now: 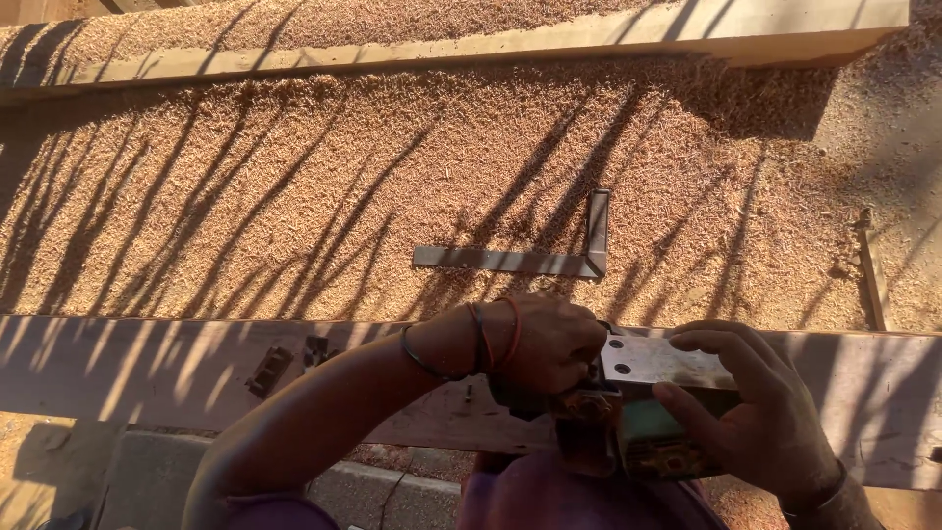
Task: Inspecting and adjusting the settings of an electric wood planer.
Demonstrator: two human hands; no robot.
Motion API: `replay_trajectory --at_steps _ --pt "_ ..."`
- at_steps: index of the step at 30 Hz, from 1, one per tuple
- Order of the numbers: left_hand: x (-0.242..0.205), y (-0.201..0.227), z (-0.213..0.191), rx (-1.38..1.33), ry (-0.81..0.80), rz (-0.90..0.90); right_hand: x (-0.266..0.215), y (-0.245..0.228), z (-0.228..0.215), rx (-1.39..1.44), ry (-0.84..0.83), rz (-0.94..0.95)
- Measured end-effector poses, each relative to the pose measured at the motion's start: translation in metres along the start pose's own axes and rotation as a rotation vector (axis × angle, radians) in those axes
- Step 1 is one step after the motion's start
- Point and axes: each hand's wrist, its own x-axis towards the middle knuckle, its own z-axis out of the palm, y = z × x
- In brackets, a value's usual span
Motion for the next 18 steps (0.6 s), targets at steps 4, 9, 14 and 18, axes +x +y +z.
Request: replay_trajectory --at_steps 4,9,14,18 --pt "0.002 -0.002 -0.001 -0.026 0.0 0.058 -0.002 0.003 0.0 -0.012 0.001 0.029" --pt "0.002 -0.01 0.005 -0.038 0.073 0.137 -0.002 0.001 0.001 -0.068 0.018 -0.003" --pt "0.004 -0.008 0.002 -0.006 0.026 0.14 -0.002 0.004 0.001 -0.046 -0.009 0.064" --pt "0.005 -0.016 0.01 -0.024 0.091 0.239 0.001 0.005 0.001 -0.044 -0.006 0.1"
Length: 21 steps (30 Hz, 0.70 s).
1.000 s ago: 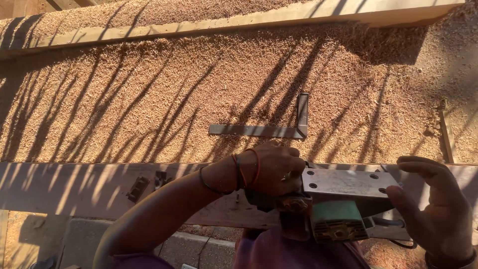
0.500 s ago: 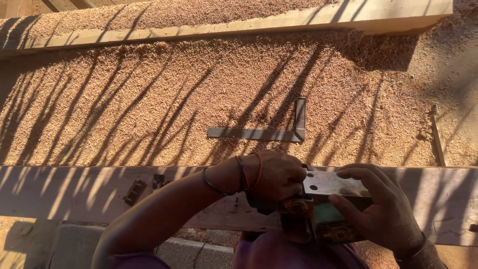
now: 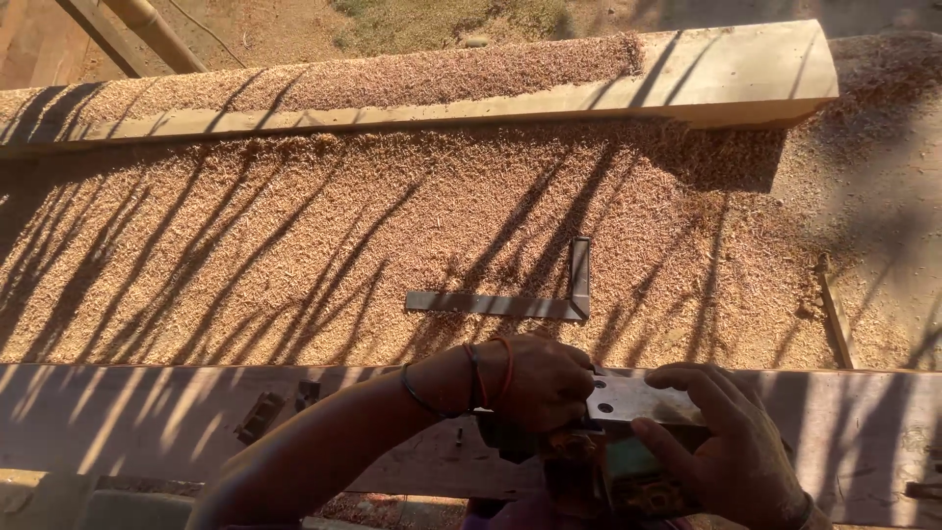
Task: Inspecting and adjusting the settings of an electric wood planer.
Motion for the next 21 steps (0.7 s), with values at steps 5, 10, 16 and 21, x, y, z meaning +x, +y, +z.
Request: replay_trajectory --at_steps 5,10,16,21 --pt "-0.003 0.017 -0.018 -0.069 0.052 -0.063 -0.001 0.004 0.002 -0.026 -0.004 -0.007" --pt "-0.003 -0.014 0.013 0.001 0.065 0.052 -0.001 0.005 0.004 -0.017 -0.019 0.046" --pt "-0.002 0.002 0.003 -0.068 0.04 -0.045 -0.002 0.008 0.004 0.001 -0.026 0.071" --pt "-0.002 -0.009 0.014 -0.014 0.058 0.04 -0.001 0.009 0.004 0.002 -0.015 0.036"
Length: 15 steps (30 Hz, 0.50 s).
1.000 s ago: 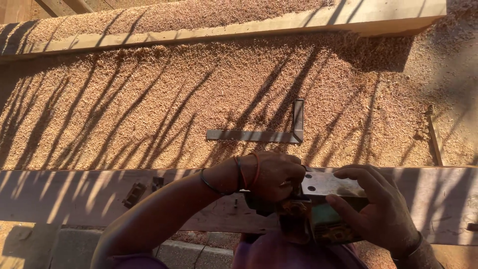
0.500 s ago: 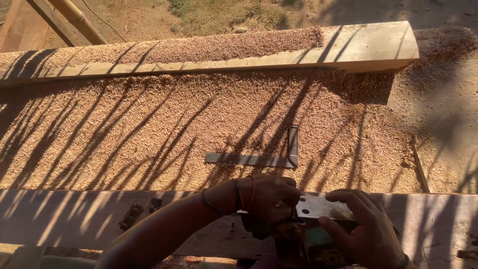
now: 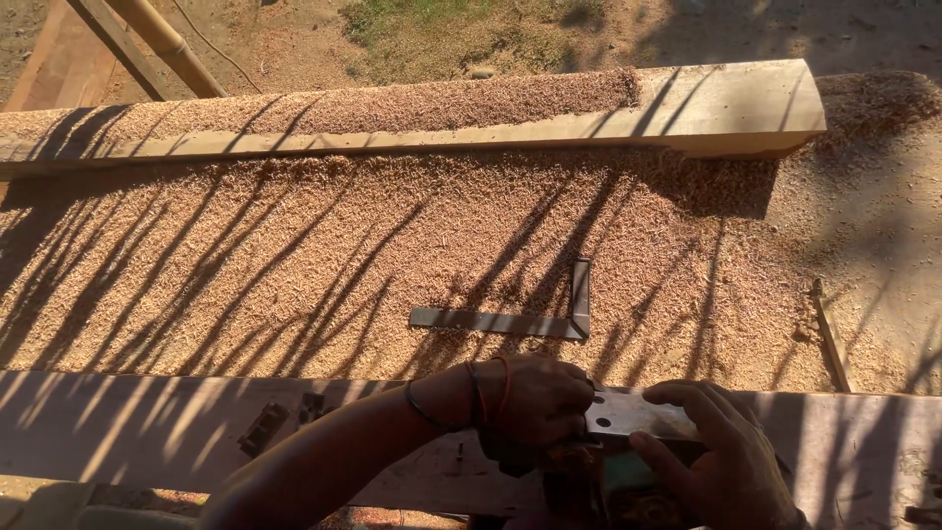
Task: Inspecting and adjusting the settings of an electric wood planer.
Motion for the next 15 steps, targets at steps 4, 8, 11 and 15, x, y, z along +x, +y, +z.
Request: replay_trajectory --at_steps 4,8,11,15 --pt "-0.002 -0.003 0.004 0.047 -0.001 0.019 0.001 -0.004 -0.001 0.02 -0.009 0.024" --pt "-0.003 -0.008 0.007 -0.019 0.025 0.003 0.0 -0.004 -0.002 0.024 -0.011 0.053" --pt "-0.001 -0.006 0.004 0.033 -0.064 -0.067 0.0 -0.001 0.0 -0.002 -0.007 0.019" --pt "-0.001 0.011 -0.005 -0.041 -0.036 -0.188 0.0 -0.002 -0.001 -0.002 -0.007 0.023"
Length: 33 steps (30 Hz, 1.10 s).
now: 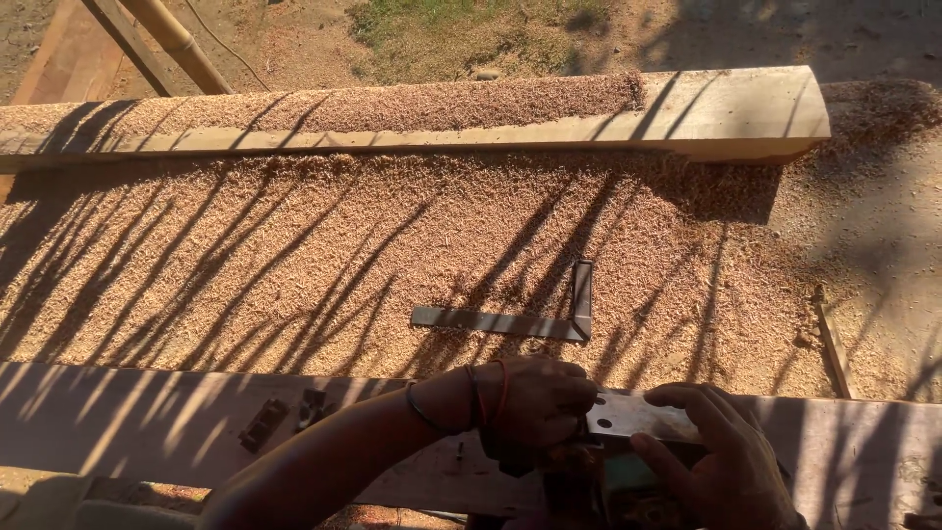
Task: Inspecting and adjusting the settings of an electric wood planer.
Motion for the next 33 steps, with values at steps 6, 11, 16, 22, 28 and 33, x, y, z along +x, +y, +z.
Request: replay_trajectory --at_steps 6,11,16,22,28,33 --pt "0.002 -0.018 0.011 0.187 0.022 0.272 0.001 0.001 0.001 0.005 -0.01 0.009" --pt "-0.003 -0.008 0.004 -0.052 0.071 0.206 0.001 -0.003 0.0 0.003 -0.019 0.035" --pt "-0.007 0.003 -0.003 -0.056 0.121 0.202 0.001 -0.001 0.0 -0.001 -0.016 0.038" --pt "-0.007 0.008 -0.008 0.028 0.098 0.165 0.001 -0.002 0.0 -0.011 -0.014 0.023" --pt "-0.008 -0.003 0.0 0.018 0.12 0.21 -0.001 -0.004 0.0 0.007 -0.002 0.029" --pt "-0.006 -0.003 0.002 -0.065 0.148 0.18 -0.002 -0.002 0.001 -0.004 0.013 0.026"
